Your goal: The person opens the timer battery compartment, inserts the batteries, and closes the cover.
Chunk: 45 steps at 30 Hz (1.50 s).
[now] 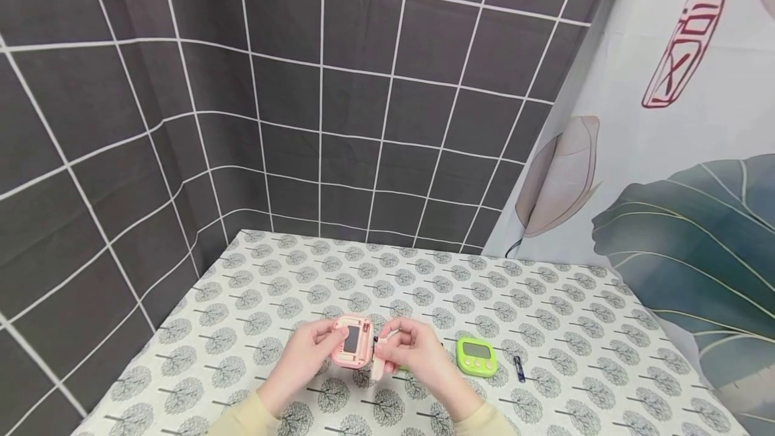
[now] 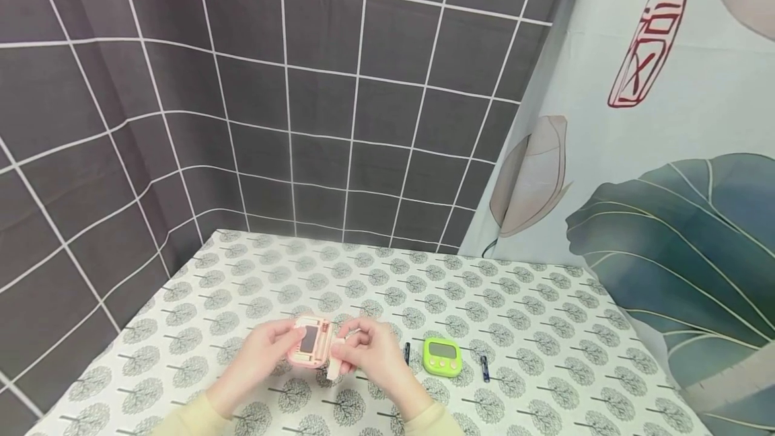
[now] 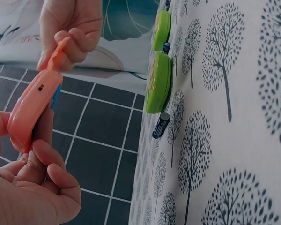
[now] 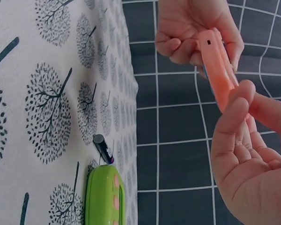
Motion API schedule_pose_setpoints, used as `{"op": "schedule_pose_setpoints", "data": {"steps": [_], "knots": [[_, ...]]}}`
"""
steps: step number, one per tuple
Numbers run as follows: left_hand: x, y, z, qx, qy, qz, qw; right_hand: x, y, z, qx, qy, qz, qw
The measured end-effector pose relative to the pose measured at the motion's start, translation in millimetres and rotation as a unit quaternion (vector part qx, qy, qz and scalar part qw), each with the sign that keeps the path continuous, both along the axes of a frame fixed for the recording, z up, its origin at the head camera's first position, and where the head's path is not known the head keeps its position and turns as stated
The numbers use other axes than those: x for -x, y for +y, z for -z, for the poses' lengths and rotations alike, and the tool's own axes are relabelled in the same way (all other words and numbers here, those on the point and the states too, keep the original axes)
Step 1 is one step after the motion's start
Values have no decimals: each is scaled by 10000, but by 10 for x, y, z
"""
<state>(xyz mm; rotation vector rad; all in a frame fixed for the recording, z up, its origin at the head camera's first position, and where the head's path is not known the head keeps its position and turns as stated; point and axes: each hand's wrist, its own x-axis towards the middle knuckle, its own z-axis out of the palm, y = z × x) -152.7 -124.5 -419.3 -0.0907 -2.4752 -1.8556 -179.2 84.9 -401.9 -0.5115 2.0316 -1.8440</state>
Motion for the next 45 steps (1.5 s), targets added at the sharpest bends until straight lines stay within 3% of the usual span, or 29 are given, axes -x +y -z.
{"op": "schedule_pose_setpoints", "data": {"steps": [14, 22, 27, 31, 39, 45], "knots": [[17, -62, 5, -99, -133, -32, 9999, -22, -7, 143, -1099, 547, -713, 9899], [11, -75, -11, -12, -180, -186, 9997, -62, 4, 208, -1703, 321, -1306, 9762], [11, -79, -10, -89, -148, -75, 9998, -84, -7, 242, -2115, 530, -1231, 9681], [0, -68, -13, -127, -109, -105, 9998, -97, -19, 271, -2658, 1132, -972, 9524], [-4, -59, 3, -72, -137, -89, 9998, -98, -78, 334, -3185, 1771, -701, 9286], [-9, -56, 15, -24, -57, -22, 10000, -108, -112, 348, -3182, 1756, -711, 9289]]}}
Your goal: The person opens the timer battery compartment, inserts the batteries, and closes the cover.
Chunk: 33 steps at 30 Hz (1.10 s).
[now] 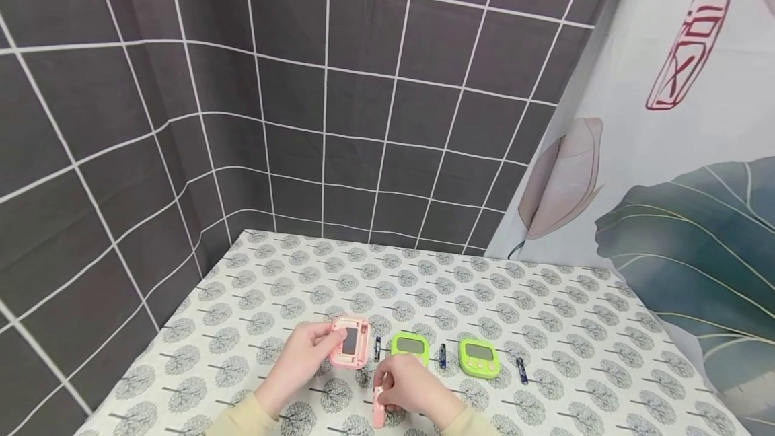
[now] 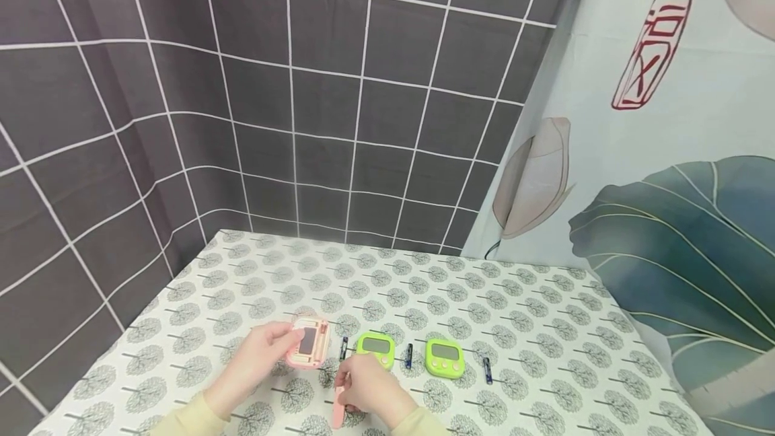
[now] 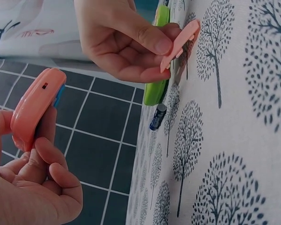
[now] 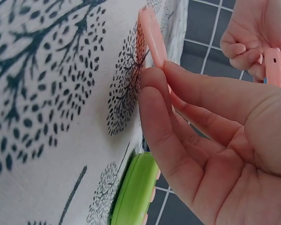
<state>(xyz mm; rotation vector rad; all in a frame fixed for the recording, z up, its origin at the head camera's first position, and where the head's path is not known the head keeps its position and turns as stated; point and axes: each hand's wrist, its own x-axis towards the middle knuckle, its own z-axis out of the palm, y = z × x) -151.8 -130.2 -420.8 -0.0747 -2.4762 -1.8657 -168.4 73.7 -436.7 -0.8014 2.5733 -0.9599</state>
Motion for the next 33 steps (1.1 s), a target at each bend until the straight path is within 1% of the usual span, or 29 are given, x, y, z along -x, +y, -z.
{"op": "schedule_pose_setpoints", "data": {"steps": [6, 11, 15, 21, 27, 30, 33], "knots": [[2, -2, -3, 143, 46, -51, 9999, -7, -19, 3, -42, -30, 107, 9999], [17, -6, 0, 122, 39, -24, 9999, -20, -40, 7, -13, -136, 252, 9996], [26, -3, 0, 77, 18, 2, 10000, -16, -47, 25, -75, -90, 298, 9995], [15, -7, 3, 159, 128, 37, 9998, 0, -43, 34, -162, 4, 331, 9993], [0, -17, 10, 133, 98, -15, 9999, 48, -20, 31, -29, 205, 458, 9987], [-2, -16, 7, 155, 126, -95, 9998, 83, -3, 2, -31, 454, 517, 9976], [-5, -19, 2, 117, 56, -175, 9998, 119, 7, -21, -154, 725, 638, 9952]]}}
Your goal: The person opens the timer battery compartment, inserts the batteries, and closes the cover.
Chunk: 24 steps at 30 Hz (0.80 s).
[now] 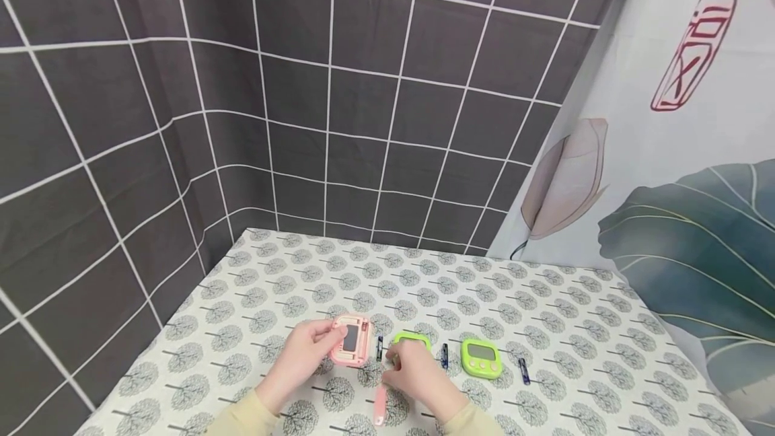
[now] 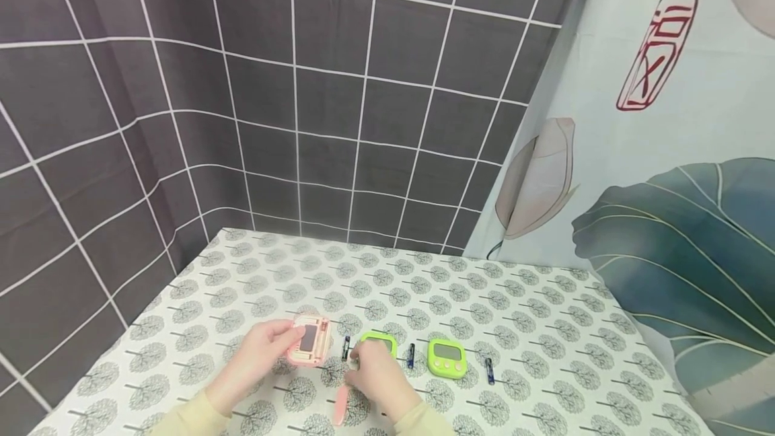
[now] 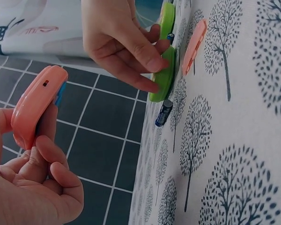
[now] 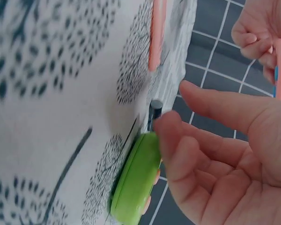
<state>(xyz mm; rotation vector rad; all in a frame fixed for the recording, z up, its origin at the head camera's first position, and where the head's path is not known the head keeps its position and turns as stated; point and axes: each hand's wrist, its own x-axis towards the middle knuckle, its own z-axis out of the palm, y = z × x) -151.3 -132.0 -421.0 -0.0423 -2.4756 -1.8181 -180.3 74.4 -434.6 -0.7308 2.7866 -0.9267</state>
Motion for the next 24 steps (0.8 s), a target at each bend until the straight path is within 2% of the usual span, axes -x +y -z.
{"op": "schedule_pose_setpoints", "data": {"steps": [7, 12, 15, 24], "knots": [[-9, -10, -29, -59, -83, 43, 9999, 64, -32, -25, -634, 874, 376, 9934], [-18, 0, -27, -50, -99, 258, 9996, 146, -46, -12, -1275, 1746, 572, 9747], [-32, 15, -10, -138, -141, 371, 9991, 193, -49, 4, -1547, 2081, 613, 9638], [-42, 34, 47, -202, -151, 455, 9986, 245, -99, 23, -1793, 1818, 100, 9668]]}}
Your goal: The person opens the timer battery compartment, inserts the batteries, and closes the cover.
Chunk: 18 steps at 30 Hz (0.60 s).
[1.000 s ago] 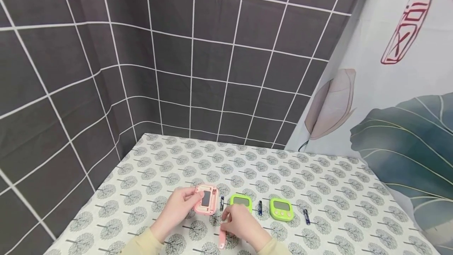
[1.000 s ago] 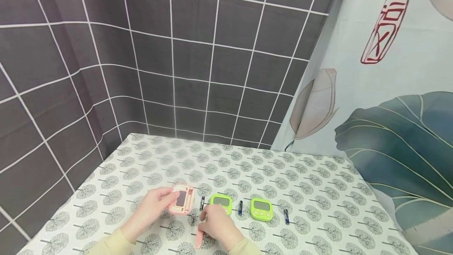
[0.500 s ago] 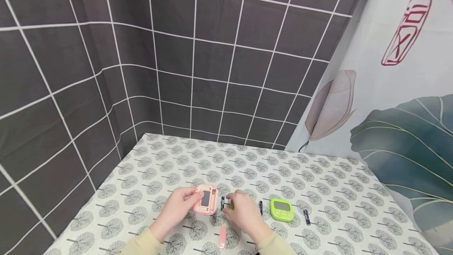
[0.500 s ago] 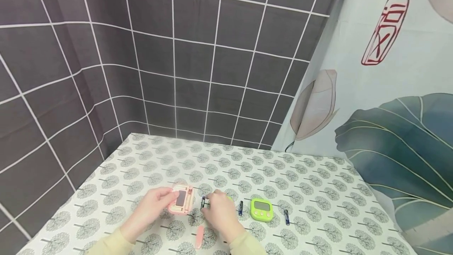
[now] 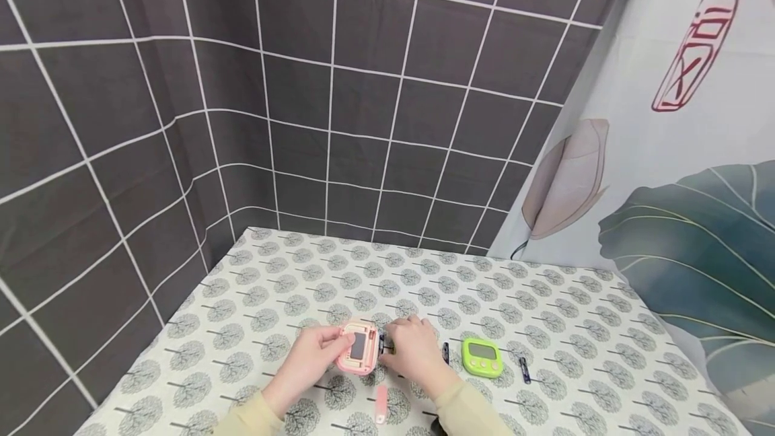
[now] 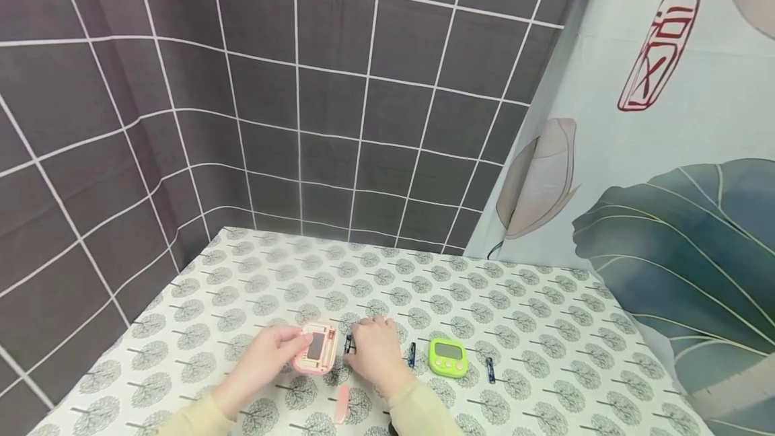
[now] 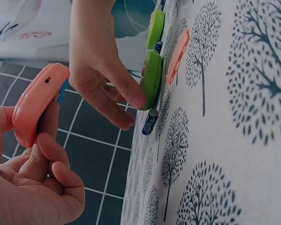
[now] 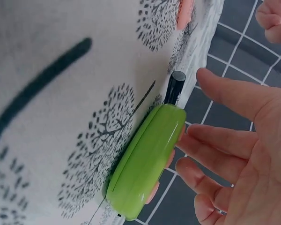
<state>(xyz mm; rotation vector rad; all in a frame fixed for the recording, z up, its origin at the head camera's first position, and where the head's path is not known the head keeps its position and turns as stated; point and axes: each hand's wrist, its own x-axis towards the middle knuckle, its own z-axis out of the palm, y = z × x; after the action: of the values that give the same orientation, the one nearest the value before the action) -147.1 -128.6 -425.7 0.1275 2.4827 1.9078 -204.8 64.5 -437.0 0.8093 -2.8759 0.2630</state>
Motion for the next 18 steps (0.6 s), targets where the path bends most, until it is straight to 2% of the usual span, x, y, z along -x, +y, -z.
{"op": "schedule_pose_setpoints", "data": {"steps": [9, 18], "knots": [[13, 4, 0, 121, -71, -110, 9998, 48, -29, 40, -126, 185, -117, 9997], [21, 2, -14, 85, -127, -164, 9997, 45, -102, 72, -442, 340, -58, 9984]]}}
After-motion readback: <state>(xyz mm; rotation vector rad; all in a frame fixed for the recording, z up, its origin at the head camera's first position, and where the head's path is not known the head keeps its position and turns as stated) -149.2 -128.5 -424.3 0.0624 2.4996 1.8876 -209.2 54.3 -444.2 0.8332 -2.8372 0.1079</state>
